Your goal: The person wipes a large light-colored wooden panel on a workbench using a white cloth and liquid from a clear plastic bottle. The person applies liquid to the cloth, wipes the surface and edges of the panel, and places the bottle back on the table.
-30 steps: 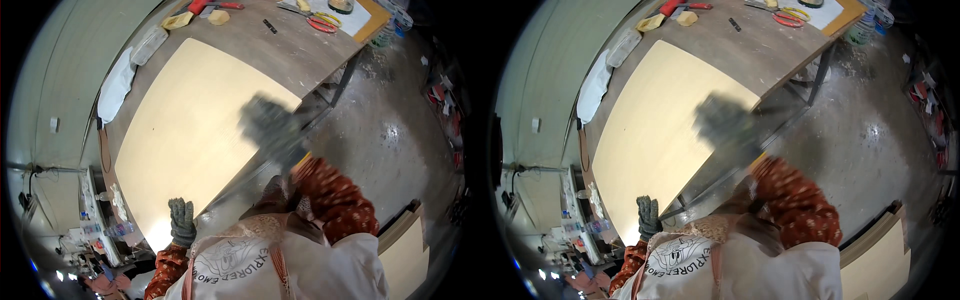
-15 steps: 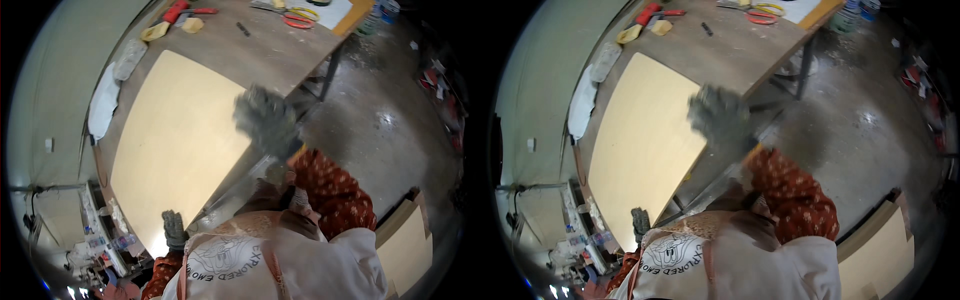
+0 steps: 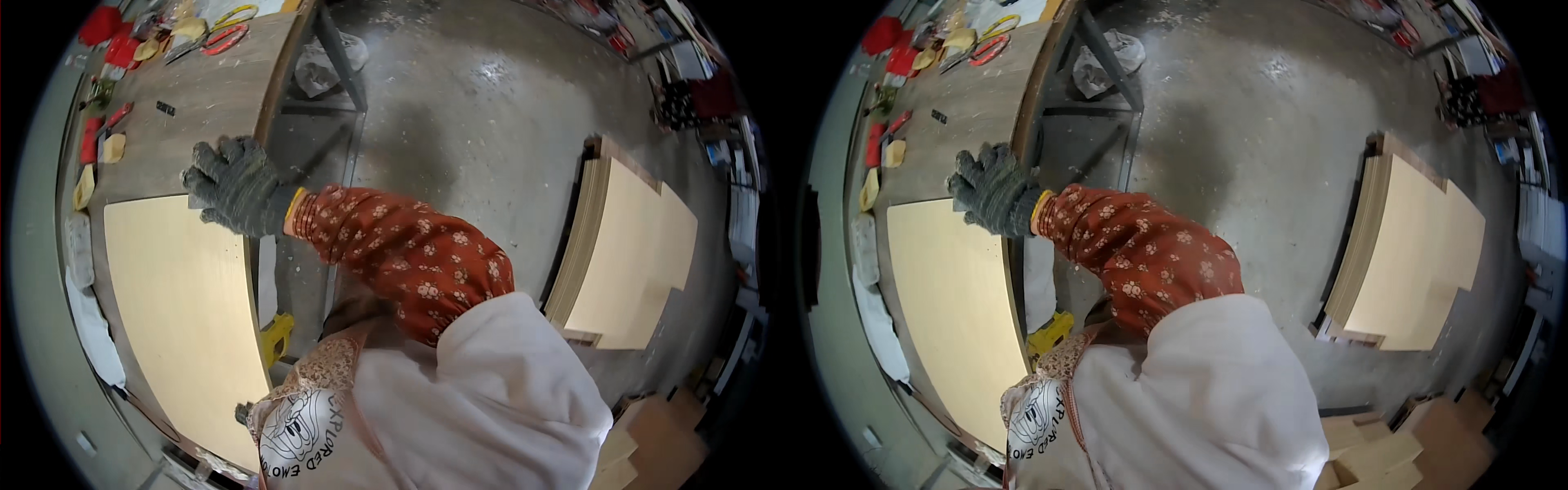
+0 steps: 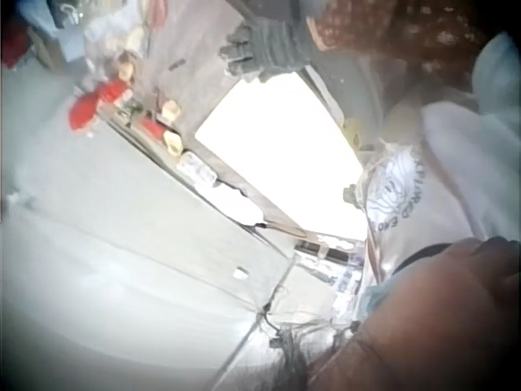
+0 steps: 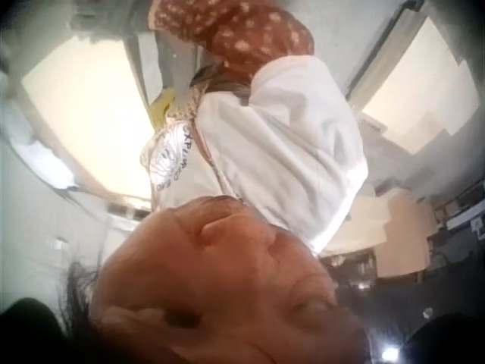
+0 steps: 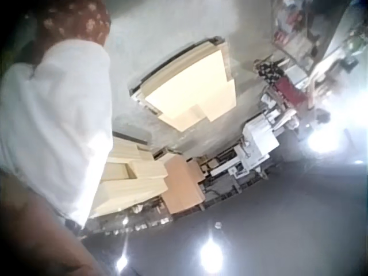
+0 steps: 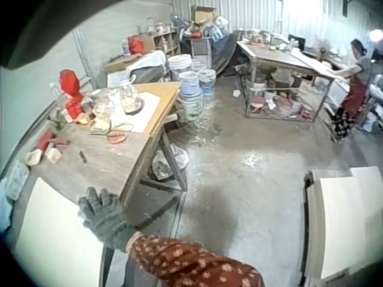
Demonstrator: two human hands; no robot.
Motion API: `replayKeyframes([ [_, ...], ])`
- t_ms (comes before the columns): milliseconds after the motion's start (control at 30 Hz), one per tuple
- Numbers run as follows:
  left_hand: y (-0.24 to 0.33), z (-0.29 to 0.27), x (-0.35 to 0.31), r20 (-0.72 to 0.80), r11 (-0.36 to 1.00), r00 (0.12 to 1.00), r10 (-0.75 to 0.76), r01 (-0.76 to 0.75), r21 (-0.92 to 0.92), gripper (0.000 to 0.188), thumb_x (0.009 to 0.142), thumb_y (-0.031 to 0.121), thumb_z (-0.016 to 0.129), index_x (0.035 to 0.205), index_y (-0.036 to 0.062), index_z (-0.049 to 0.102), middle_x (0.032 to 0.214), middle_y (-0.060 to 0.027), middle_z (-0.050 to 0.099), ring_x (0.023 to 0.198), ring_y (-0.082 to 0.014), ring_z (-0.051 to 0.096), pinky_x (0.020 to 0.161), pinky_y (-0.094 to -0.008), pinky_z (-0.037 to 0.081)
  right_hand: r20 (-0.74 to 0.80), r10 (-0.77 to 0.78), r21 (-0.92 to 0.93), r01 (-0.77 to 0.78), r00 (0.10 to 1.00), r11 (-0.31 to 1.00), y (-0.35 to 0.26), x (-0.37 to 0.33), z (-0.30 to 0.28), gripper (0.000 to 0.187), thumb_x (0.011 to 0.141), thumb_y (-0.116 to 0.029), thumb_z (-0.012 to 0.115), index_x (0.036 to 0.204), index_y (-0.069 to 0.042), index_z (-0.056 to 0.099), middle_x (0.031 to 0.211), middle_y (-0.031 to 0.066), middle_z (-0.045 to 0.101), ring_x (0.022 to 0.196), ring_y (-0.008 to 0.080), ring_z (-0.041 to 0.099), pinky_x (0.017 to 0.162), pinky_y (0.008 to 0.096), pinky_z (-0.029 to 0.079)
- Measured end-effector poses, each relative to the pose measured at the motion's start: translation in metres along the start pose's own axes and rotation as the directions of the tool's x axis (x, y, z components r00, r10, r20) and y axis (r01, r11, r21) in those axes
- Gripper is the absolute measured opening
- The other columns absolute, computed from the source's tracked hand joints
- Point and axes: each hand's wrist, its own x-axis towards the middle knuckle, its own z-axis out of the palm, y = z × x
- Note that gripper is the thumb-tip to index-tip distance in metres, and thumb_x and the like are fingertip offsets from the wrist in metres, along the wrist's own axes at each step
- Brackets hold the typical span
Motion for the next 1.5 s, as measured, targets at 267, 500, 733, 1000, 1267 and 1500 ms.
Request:
replayKeyframes([
  [267,0.05,-0.018,0.173,-0.158,0.854,0.892,0.423,-0.451,-0.26,0.071,0.094,0.048,0.05,0.139,-0.006,0.041,0.143,-0.028,0.039,0.135,-0.0445,0.036,0.111,-0.0615,0.026,-0.126,-0.172,0.143,0.189,0.977,0.971,-0.067,-0.048,0.025,0.059,0.076,-0.047,0.067,0.123,-0.013,0.056,0.131,0.0205,0.048,0.109,0.0375,0.049,0.088,0.0542,0.042],
  [500,0.085,-0.029,0.239,-0.028,0.766,0.882,0.471,-0.425,-0.483,0.064,0.091,0.031,0.062,0.143,0.0014,0.041,0.148,-0.0221,0.038,0.139,-0.0436,0.032,0.115,-0.0555,0.02,0.015,0.003,-0.039,-0.003,1.0,0.999,-0.021,-0.018,-0.001,0.067,0.081,-0.05,0.065,0.134,-0.011,0.051,0.134,0.0217,0.047,0.112,0.0375,0.05,0.09,0.0535,0.04],
  [733,0.04,0.025,0.299,-0.131,0.847,0.991,0.024,-0.089,-0.525,0.036,0.096,0.008,0.05,0.131,-0.0018,0.055,0.138,-0.0195,0.051,0.128,-0.0315,0.048,0.107,-0.0426,0.04,0.293,-0.238,0.071,0.227,0.926,0.971,-0.002,0.004,0.006,0.058,0.082,-0.049,0.064,0.125,-0.012,0.056,0.132,0.0194,0.051,0.108,0.0342,0.054,0.087,0.052,0.042],
  [1000,0.021,0.041,0.325,-0.22,0.91,0.891,-0.396,0.35,-0.222,0.034,0.093,0.015,0.06,0.125,0.0026,0.06,0.124,-0.0193,0.061,0.117,-0.036,0.056,0.103,-0.045,0.042,0.095,-0.678,0.494,0.557,0.729,0.668,0.036,0.049,0.015,0.045,0.075,-0.034,0.068,0.113,-0.011,0.061,0.117,0.0103,0.057,0.101,0.025,0.059,0.077,0.0382,0.052],
  [1267,0.03,0.045,0.313,-0.096,0.737,0.733,-0.674,0.676,-0.015,0.039,0.095,0.02,0.054,0.13,0.0024,0.056,0.13,-0.018,0.057,0.125,-0.0362,0.05,0.109,-0.0494,0.034,0.475,-0.858,0.521,0.723,0.196,0.454,0.005,0.153,0.131,0.044,0.099,-0.038,0.039,0.138,-0.02,0.047,0.15,0.0056,0.038,0.141,0.0253,0.029,0.117,0.0392,0.02],
  [1500,0.044,0.017,0.33,-0.104,0.634,0.627,-0.772,0.771,-0.06,0.037,0.093,0.018,0.057,0.126,0.0016,0.059,0.127,-0.0196,0.058,0.122,-0.0362,0.052,0.108,-0.0491,0.035,0.271,-0.751,0.493,0.583,0.603,0.646,-0.065,0.268,0.259,0.037,0.086,-0.036,0.061,0.118,-0.017,0.059,0.126,0.0083,0.056,0.108,0.0278,0.058,0.089,0.0401,0.049],
])
